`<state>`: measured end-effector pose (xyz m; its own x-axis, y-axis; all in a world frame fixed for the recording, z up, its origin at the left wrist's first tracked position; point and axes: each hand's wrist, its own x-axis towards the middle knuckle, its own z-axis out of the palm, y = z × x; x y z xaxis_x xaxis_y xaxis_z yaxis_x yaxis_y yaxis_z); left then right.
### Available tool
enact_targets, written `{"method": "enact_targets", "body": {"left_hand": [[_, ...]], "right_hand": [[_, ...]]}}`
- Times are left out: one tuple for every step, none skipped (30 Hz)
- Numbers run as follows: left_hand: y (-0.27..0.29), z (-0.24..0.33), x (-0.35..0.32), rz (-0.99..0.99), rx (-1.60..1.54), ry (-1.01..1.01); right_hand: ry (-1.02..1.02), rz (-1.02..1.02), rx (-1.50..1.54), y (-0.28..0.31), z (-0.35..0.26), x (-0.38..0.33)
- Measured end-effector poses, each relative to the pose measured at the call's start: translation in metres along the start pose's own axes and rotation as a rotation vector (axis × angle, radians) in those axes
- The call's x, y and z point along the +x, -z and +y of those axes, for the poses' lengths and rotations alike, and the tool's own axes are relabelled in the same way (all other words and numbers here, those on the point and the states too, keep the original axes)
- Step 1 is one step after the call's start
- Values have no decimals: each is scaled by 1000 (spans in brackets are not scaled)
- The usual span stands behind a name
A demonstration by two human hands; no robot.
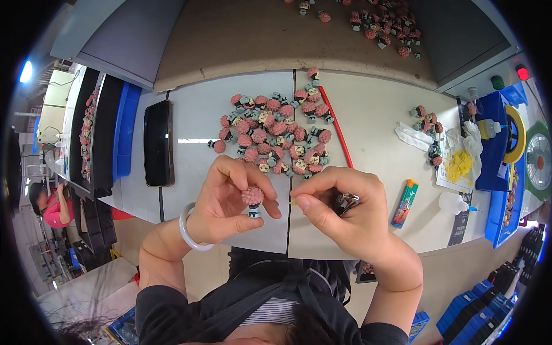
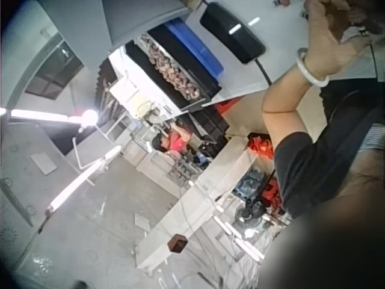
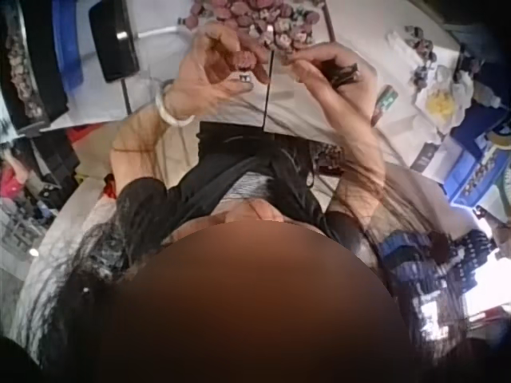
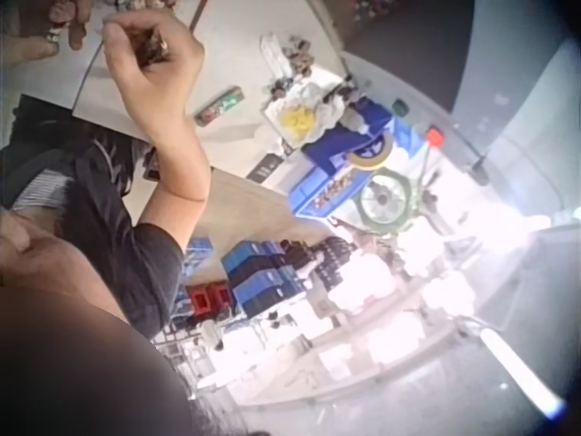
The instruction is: Painting small details on toy figures using a fine brush and inspecting them.
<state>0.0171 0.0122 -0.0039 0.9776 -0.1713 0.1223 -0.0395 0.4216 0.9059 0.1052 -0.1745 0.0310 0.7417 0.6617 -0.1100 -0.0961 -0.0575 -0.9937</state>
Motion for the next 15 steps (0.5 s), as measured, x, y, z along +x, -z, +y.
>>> {"method": "enact_targets", "body": {"left_hand": [[-3, 1, -1, 36, -3, -7], [-5, 1, -1, 72, -7, -14], [-4, 1, -1, 72, -6, -15], [-1, 1, -2, 45, 45, -9], [0, 1, -2, 19, 97, -4], [0, 2, -3, 22, 98, -3], [-1, 3, -3, 60, 77, 25], [-2, 4, -4, 99, 56, 54], [-4, 4, -2, 93, 52, 53], [-6, 4, 0, 103, 51, 53], [-7, 4, 2, 113, 50, 53], [-7, 4, 0, 117, 53, 54], [-6, 4, -2, 121, 89, 47], [-5, 3, -3, 124, 124, 39], [-5, 2, -4, 123, 121, 40]], "right_hand": [[0, -1, 1, 0, 1, 0], [18, -15, -26, 0, 2, 1], [35, -29, -53, 1, 2, 1], [36, -29, -53, 0, 2, 1], [36, -26, -54, 0, 2, 1], [35, -24, -53, -1, 3, 1], [35, -28, -52, -2, 4, 2], [35, -32, -50, -3, 4, 2], [35, -26, -56, -1, 3, 1], [34, -20, -60, 0, 3, 1], [79, -9, -66, 0, 4, 1], [125, -7, -64, 0, 6, 2], [126, -10, -61, -1, 6, 2], [145, -14, -82, -1, 6, 2], [162, -15, -107, -1, 7, 3]]}}
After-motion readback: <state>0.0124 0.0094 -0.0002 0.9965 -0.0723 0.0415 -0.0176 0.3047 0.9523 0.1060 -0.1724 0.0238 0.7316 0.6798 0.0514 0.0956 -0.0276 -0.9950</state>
